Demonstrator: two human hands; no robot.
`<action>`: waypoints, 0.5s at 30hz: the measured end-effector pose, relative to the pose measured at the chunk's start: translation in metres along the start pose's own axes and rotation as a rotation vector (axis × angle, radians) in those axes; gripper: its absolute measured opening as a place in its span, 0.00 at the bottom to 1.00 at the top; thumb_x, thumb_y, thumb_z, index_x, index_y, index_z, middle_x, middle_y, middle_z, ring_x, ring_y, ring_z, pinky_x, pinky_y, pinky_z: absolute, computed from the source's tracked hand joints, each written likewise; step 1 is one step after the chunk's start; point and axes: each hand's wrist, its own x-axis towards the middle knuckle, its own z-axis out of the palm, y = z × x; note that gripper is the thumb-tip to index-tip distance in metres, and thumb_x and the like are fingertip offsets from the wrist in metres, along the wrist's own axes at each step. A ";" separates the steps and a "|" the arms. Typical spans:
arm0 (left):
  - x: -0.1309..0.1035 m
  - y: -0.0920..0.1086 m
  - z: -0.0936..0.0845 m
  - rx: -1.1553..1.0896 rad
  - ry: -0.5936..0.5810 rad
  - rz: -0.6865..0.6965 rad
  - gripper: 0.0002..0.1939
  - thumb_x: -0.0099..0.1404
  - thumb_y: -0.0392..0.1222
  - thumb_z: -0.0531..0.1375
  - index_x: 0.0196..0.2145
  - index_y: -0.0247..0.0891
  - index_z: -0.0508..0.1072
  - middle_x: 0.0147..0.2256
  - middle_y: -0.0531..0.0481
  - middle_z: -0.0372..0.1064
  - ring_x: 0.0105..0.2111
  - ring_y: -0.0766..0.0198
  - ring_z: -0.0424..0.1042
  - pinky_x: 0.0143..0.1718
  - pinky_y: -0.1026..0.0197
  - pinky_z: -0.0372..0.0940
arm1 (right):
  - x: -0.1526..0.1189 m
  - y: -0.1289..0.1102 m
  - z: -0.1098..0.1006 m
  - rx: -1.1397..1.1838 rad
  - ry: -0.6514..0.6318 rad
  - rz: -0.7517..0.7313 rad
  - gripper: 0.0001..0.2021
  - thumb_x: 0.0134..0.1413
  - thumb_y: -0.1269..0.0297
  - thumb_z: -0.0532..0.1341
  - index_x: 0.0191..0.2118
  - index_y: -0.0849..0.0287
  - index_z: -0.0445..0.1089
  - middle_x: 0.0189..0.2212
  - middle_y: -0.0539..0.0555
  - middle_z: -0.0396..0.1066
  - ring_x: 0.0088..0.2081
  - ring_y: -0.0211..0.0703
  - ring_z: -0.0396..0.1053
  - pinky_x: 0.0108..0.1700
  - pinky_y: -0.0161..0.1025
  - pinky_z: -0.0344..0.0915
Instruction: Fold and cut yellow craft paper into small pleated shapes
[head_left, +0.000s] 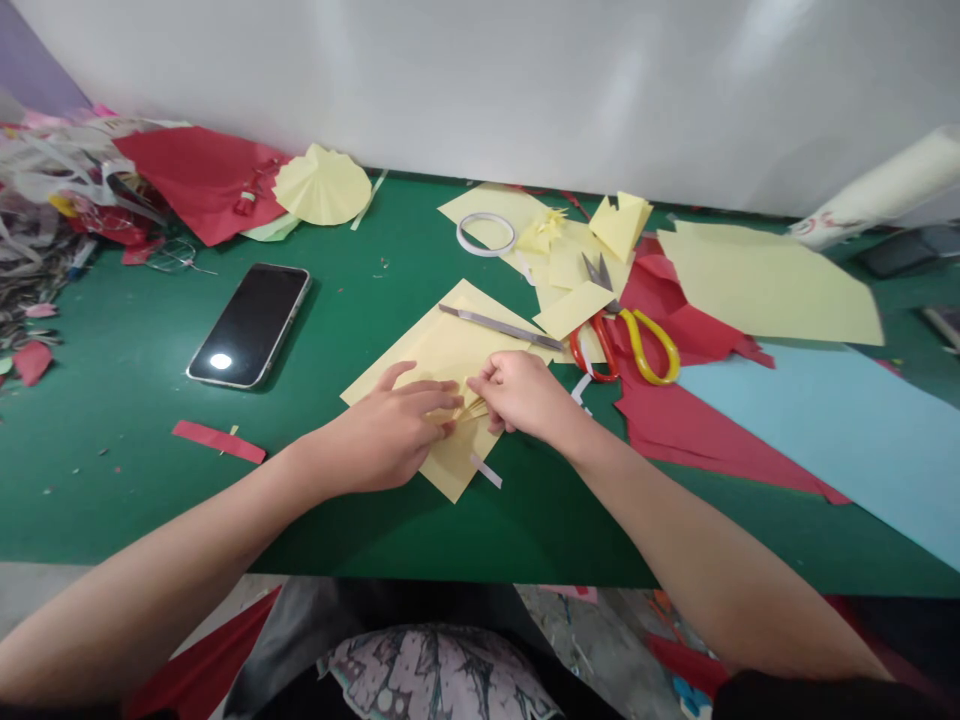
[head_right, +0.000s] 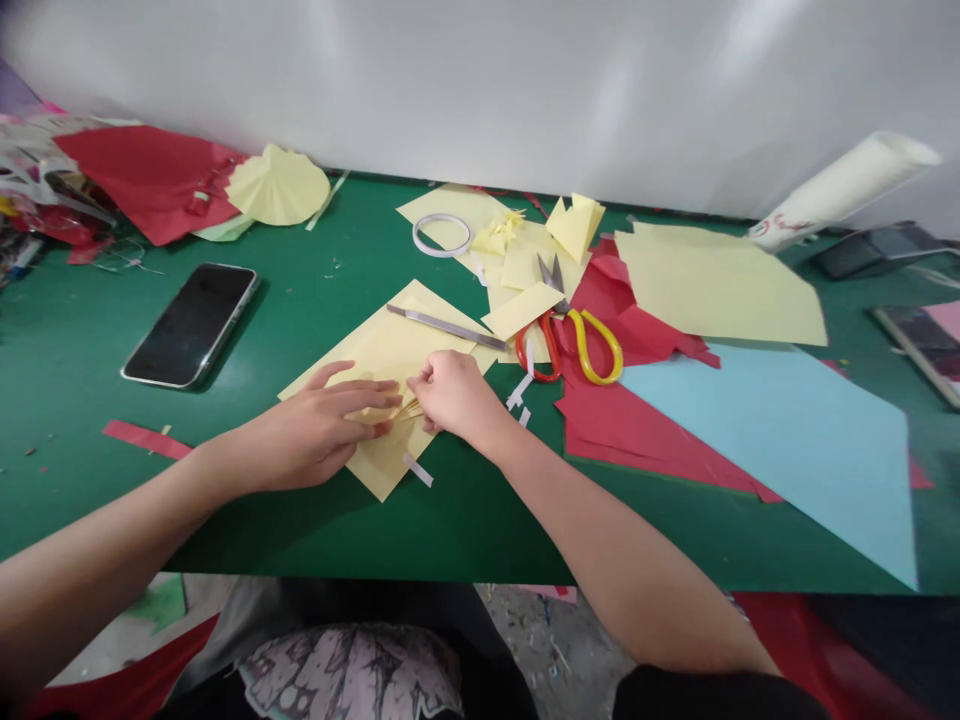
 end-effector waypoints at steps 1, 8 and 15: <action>0.000 0.001 0.000 0.001 0.000 -0.004 0.17 0.58 0.30 0.45 0.41 0.37 0.67 0.45 0.43 0.64 0.52 0.60 0.56 0.53 0.45 0.42 | 0.000 0.000 0.000 -0.009 0.005 0.001 0.06 0.49 0.66 0.54 0.25 0.62 0.60 0.12 0.47 0.63 0.11 0.30 0.60 0.15 0.28 0.58; 0.001 0.006 -0.001 0.023 -0.014 -0.051 0.15 0.59 0.31 0.45 0.38 0.34 0.69 0.50 0.40 0.58 0.52 0.57 0.55 0.54 0.44 0.43 | -0.001 0.001 0.001 -0.197 0.093 -0.094 0.08 0.49 0.63 0.55 0.24 0.61 0.62 0.13 0.47 0.61 0.15 0.32 0.60 0.21 0.31 0.56; 0.002 0.008 0.000 0.011 -0.017 -0.009 0.16 0.57 0.29 0.46 0.39 0.33 0.68 0.49 0.43 0.60 0.54 0.59 0.53 0.56 0.46 0.41 | 0.004 0.008 0.002 -0.309 0.185 -0.171 0.09 0.46 0.62 0.56 0.21 0.61 0.64 0.19 0.50 0.65 0.22 0.34 0.61 0.24 0.32 0.54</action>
